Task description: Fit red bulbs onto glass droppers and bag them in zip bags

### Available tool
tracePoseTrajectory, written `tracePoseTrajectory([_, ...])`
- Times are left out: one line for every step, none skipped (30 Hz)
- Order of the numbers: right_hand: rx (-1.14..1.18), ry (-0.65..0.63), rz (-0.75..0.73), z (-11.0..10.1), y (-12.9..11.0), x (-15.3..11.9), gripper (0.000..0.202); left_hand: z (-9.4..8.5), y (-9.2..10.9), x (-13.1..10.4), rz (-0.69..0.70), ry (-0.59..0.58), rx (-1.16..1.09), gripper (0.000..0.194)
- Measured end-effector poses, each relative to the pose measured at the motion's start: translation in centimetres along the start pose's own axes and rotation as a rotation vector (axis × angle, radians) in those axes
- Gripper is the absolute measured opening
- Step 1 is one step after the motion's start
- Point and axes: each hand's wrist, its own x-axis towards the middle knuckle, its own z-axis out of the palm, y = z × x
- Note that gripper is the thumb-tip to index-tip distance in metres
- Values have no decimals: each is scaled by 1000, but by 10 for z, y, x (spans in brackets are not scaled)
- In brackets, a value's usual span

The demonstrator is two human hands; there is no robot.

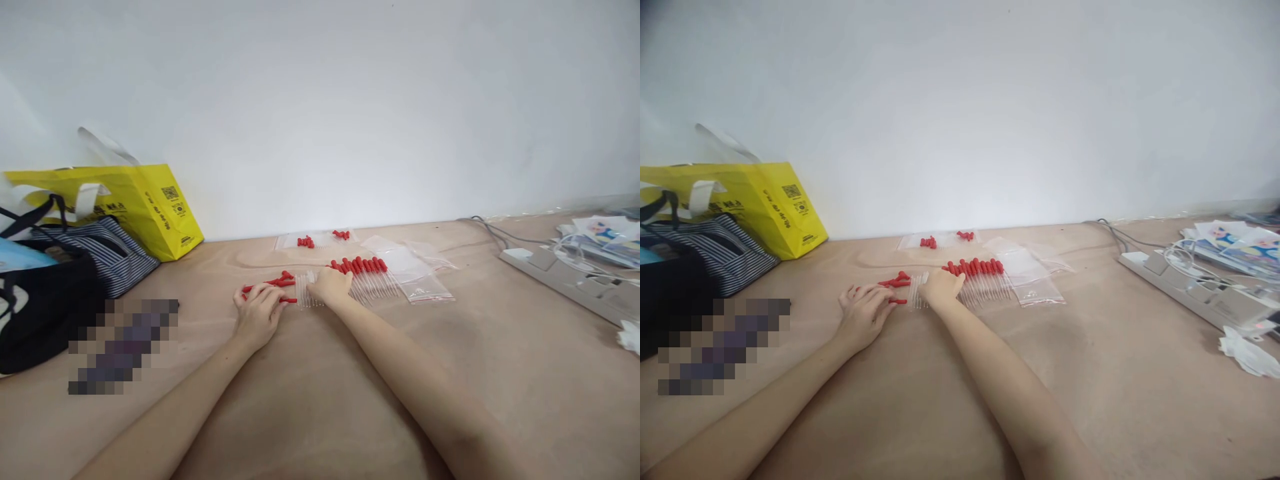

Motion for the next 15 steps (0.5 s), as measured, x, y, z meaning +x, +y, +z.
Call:
tracePoseTrajectory([-1, 3, -4, -1, 0, 0, 20, 0, 0, 0, -3, -5, -5, 10])
tracePoseTrajectory([-1, 9, -7, -3, 0, -1, 20, 0, -1, 0, -9, -8, -9, 10])
tracePoseTrajectory([2, 18, -14, -5, 1, -2, 20, 0, -1, 0, -15, -6, -13, 11])
tracePoseTrajectory([7, 29, -24, -8, 3, -3, 21, 0, -1, 1, -17, -2, -19, 12])
tracePoseTrajectory([14, 42, -42, -11, 7, -5, 22, 0, -1, 0, -12, 3, -27, 14])
tracePoseTrajectory([25, 60, -70, -15, 12, -8, 23, 0, 1, 0, 1, 7, -37, 16])
tracePoseTrajectory([41, 81, -113, -18, 20, -12, 24, -1, 4, -1, 19, 12, -48, 17])
tracePoseTrajectory([61, 101, -171, -22, 30, -16, 24, -2, 8, -2, 42, 13, -61, 18])
tracePoseTrajectory([92, 128, -243, -25, 42, -21, 23, -3, 14, -3, 69, 5, -75, 19])
tracePoseTrajectory([130, 151, -327, -27, 55, -27, 20, -6, 21, -4, 95, -6, -91, 18])
tracePoseTrajectory([164, 156, -412, -29, 69, -34, 18, -8, 29, -5, 126, -32, -111, 18])
tracePoseTrajectory([195, 152, -488, -30, 83, -40, 17, -10, 37, -7, 152, -67, -134, 18])
tracePoseTrajectory([213, 142, -541, -30, 96, -47, 16, -13, 45, -8, 175, -92, -159, 18])
tracePoseTrajectory([224, 149, -562, -30, 108, -53, 14, -15, 52, -9, 195, -114, -179, 18])
tracePoseTrajectory([233, 154, -586, -29, 118, -58, 12, -16, 57, -9, 205, -135, -194, 18])
